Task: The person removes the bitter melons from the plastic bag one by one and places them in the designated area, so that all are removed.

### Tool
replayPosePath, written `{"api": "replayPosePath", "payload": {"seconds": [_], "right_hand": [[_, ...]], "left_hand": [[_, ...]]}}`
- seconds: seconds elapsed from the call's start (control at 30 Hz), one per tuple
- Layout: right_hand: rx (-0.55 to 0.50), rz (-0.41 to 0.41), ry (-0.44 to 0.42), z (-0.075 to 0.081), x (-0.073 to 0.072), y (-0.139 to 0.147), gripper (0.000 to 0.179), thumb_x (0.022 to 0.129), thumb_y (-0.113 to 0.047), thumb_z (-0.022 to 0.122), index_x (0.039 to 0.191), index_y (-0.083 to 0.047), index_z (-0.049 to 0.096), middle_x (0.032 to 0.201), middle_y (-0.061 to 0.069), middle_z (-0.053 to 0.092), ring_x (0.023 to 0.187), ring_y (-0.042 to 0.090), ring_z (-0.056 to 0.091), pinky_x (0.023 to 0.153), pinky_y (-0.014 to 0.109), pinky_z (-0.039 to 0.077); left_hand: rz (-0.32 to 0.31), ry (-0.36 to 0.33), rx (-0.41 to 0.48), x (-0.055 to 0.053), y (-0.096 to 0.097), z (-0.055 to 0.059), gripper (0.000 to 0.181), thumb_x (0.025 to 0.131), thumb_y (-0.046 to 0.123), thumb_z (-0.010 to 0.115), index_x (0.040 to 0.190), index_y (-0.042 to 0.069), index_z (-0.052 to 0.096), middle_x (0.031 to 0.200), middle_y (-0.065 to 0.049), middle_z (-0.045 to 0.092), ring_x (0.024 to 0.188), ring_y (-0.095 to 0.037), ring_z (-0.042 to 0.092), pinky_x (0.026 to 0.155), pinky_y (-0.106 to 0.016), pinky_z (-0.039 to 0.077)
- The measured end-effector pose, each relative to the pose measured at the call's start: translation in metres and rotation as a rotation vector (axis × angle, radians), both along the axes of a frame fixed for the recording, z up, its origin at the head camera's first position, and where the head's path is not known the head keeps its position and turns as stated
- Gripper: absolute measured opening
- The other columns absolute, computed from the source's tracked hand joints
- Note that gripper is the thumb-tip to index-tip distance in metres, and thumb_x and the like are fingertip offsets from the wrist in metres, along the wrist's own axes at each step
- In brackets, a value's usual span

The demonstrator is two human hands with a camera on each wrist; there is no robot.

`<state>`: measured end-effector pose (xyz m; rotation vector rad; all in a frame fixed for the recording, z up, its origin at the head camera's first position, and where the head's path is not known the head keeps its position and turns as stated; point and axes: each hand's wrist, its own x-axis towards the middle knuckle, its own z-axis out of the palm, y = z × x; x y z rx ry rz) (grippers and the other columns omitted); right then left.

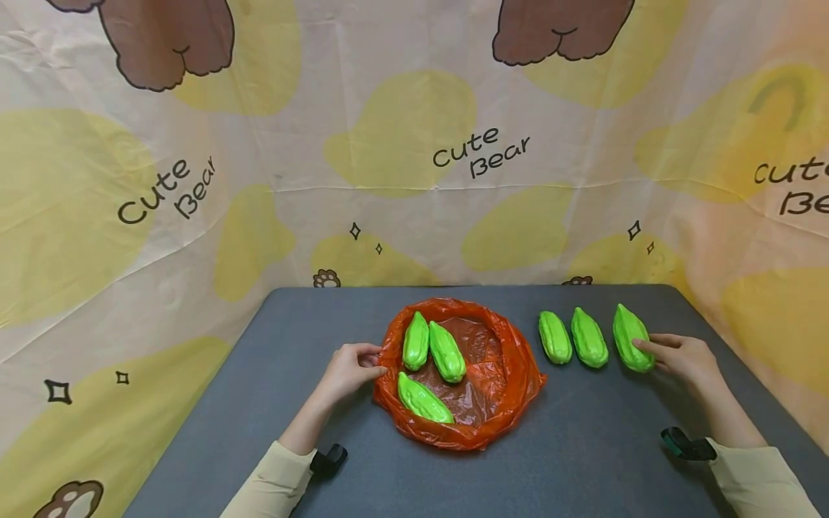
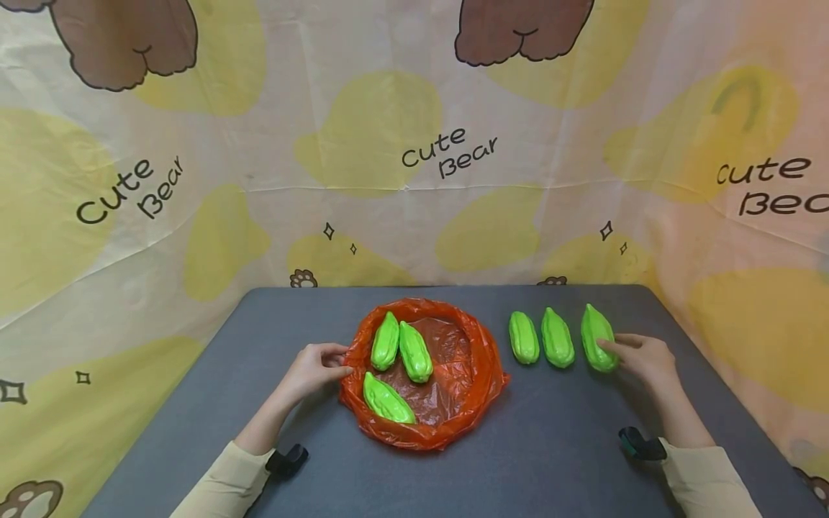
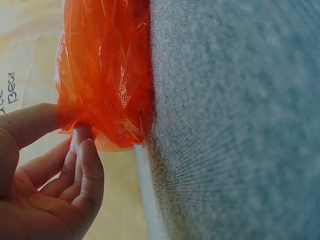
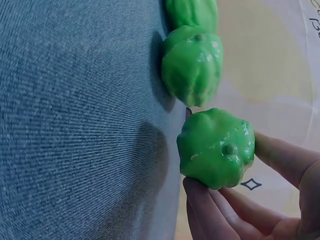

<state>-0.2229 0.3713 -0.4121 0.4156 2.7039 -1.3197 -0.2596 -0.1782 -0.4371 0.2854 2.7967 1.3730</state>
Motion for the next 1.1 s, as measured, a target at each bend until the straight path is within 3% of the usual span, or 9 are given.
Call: {"api": "replayPosePath", "payload": {"seconds": [0.2, 0.5, 0.73, 0.87, 1.1], "right_hand": [[0.022, 0.0, 0.009, -0.005, -0.004, 0.002, 0.086, 0.087, -0.053, 0.059, 0.137, 0.014, 0.037, 0.139, 0.041, 0.029, 0.077, -0.002, 0.06, 0.073, 0.03, 0.055], [-0.009, 0.018, -0.008, -0.01, -0.008, 0.004, 0.087, 0.087, -0.051, 0.059, 0.137, 0.016, 0.035, 0.14, 0.042, 0.026, 0.078, -0.006, 0.057, 0.076, 0.03, 0.055], [0.007, 0.024, -0.019, -0.012, -0.011, 0.005, 0.087, 0.087, -0.052, 0.059, 0.137, 0.016, 0.035, 0.14, 0.043, 0.025, 0.094, 0.018, 0.065, 0.077, 0.031, 0.055], [0.008, 0.027, -0.021, -0.012, -0.012, 0.004, 0.086, 0.088, -0.05, 0.059, 0.138, 0.016, 0.034, 0.14, 0.043, 0.024, 0.107, 0.037, 0.06, 0.077, 0.032, 0.055], [0.013, 0.033, -0.034, -0.013, -0.014, 0.003, 0.085, 0.089, -0.049, 0.058, 0.138, 0.017, 0.033, 0.14, 0.043, 0.024, 0.115, 0.044, 0.053, 0.077, 0.032, 0.055]], "left_hand": [[-0.015, 0.016, 0.006, 0.0, 0.0, 0.0, 0.031, 0.076, 0.014, 0.078, 0.104, 0.003, 0.07, 0.08, -0.003, 0.068, 0.068, -0.011, 0.061, 0.062, -0.024, 0.051], [-0.011, 0.011, -0.004, 0.001, 0.0, 0.002, 0.031, 0.076, 0.014, 0.078, 0.104, 0.004, 0.071, 0.08, -0.003, 0.068, 0.068, -0.01, 0.061, 0.062, -0.024, 0.051], [-0.015, 0.008, -0.008, 0.001, -0.001, 0.001, 0.032, 0.076, 0.014, 0.078, 0.105, 0.003, 0.07, 0.081, -0.003, 0.068, 0.068, -0.01, 0.061, 0.063, -0.024, 0.05], [-0.017, 0.011, 0.0, 0.001, -0.001, 0.002, 0.032, 0.076, 0.014, 0.078, 0.105, 0.003, 0.07, 0.081, -0.003, 0.068, 0.068, -0.01, 0.06, 0.062, -0.024, 0.05], [-0.014, 0.003, -0.004, 0.0, -0.001, 0.002, 0.033, 0.076, 0.015, 0.078, 0.106, 0.003, 0.07, 0.081, -0.003, 0.068, 0.069, -0.011, 0.061, 0.063, -0.024, 0.05]]}}
